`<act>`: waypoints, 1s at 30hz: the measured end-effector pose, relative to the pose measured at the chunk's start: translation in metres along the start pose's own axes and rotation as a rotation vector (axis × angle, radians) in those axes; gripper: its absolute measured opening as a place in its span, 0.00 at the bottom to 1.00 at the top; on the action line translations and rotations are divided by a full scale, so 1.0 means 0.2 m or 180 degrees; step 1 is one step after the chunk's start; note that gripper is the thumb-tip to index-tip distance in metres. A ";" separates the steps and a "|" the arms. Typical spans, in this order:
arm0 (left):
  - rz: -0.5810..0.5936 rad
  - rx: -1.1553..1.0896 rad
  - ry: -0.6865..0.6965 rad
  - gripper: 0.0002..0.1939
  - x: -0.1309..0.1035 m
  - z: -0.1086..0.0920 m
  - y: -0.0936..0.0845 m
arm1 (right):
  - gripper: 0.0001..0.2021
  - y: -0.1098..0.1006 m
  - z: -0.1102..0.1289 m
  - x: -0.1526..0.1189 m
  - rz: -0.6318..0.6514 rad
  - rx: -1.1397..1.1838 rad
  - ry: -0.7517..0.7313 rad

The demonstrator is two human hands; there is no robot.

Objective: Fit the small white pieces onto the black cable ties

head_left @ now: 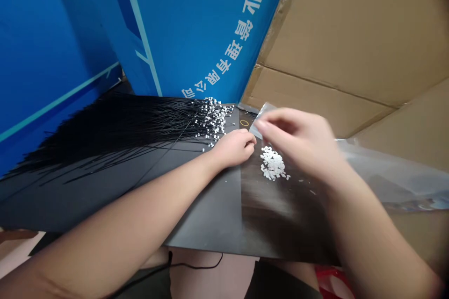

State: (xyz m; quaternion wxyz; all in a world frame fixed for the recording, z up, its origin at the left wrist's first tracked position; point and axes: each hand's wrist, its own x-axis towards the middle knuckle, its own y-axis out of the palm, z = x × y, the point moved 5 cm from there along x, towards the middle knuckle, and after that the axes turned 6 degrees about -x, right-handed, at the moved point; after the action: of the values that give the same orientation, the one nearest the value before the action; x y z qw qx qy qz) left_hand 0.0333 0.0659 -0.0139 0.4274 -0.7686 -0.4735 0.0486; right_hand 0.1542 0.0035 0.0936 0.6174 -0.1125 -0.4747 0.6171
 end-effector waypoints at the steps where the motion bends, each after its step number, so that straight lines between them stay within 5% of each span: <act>1: 0.0012 -0.0002 0.0004 0.14 0.00 0.00 0.00 | 0.10 0.06 -0.07 0.13 0.0102 -0.0609 0.0208; 5: 0.0052 0.0039 -0.0070 0.13 0.00 0.01 0.01 | 0.17 0.32 -0.42 0.52 0.1162 -0.2577 0.0928; 10: 0.0059 0.0000 -0.0131 0.15 0.00 0.01 0.01 | 0.17 0.47 -0.59 0.65 0.1539 -0.2860 0.1238; 22: 0.0118 -0.0163 -0.0229 0.16 0.01 0.02 0.02 | 0.13 0.43 -0.69 0.63 0.1672 -0.2376 0.1132; 30: 0.0102 -0.0137 -0.0319 0.15 0.01 0.03 0.02 | 0.21 0.43 -0.79 0.64 0.1564 -0.2300 0.1319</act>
State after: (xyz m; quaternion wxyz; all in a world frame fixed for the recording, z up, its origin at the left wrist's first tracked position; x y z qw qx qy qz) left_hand 0.0338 0.0712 -0.0200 0.3858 -0.7817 -0.4828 0.0837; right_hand 0.1840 0.2042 0.0057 0.4564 -0.5491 -0.4850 0.5049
